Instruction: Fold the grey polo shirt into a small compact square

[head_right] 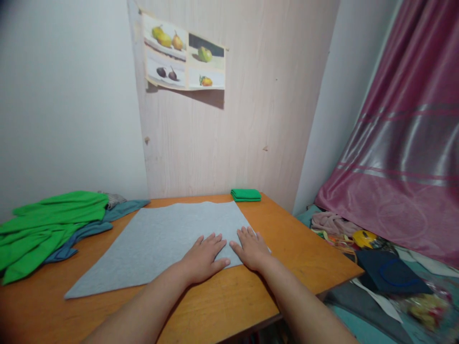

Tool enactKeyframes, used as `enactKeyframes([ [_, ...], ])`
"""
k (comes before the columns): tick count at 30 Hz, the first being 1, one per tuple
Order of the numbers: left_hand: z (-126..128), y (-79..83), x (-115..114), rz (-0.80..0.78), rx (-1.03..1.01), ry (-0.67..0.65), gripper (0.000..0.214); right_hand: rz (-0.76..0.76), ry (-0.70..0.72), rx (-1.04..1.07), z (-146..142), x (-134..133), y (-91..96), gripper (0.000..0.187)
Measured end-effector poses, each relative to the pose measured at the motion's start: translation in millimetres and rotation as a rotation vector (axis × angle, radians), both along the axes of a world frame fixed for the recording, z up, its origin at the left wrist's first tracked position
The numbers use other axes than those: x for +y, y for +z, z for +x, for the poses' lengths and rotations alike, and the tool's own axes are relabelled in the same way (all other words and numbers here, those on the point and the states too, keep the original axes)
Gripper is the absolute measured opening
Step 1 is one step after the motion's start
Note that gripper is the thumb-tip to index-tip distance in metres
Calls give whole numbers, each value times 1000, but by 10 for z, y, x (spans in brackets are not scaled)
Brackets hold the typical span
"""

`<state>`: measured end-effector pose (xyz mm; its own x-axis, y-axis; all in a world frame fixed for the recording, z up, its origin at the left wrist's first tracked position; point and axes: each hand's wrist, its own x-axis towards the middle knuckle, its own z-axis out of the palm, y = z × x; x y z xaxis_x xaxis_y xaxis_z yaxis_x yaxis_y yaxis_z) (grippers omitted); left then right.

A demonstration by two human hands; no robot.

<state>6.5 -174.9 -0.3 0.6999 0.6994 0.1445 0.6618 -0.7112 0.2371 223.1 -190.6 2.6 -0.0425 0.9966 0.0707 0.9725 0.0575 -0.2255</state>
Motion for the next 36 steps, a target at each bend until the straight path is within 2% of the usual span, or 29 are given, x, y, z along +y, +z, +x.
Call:
enactKeyframes([
  [2,-9,15,-10,-18,10,-9,73,-61,-27,-47,80,-62,-36,82],
  [7,-21,41,1,-51,-14,-19,74,-83,-113,-76,311,-138,-35,82],
  [11,-65,92,100,-40,-160,27,56,-75,-197,-106,350,-79,4,79],
  [14,-141,137,189,25,-191,108,45,-12,-153,-87,181,-9,77,76],
  [17,-217,133,233,96,-127,184,40,26,-35,-53,-118,27,141,73],
  [20,-263,76,231,103,-56,228,46,9,78,-30,-382,-1,137,75],
  [22,-275,33,221,84,-17,229,51,-29,110,-31,-460,-46,101,77],
  [27,-271,-17,216,59,-9,232,54,-78,118,-55,-297,-147,7,77],
  [32,-263,10,238,18,-56,244,53,-72,66,-58,-59,-196,-4,75],
  [34,-266,43,250,-2,-89,249,48,-16,40,-47,-75,-235,37,72],
  [36,-272,80,260,-5,-116,240,43,105,72,-16,-177,-300,107,62],
])
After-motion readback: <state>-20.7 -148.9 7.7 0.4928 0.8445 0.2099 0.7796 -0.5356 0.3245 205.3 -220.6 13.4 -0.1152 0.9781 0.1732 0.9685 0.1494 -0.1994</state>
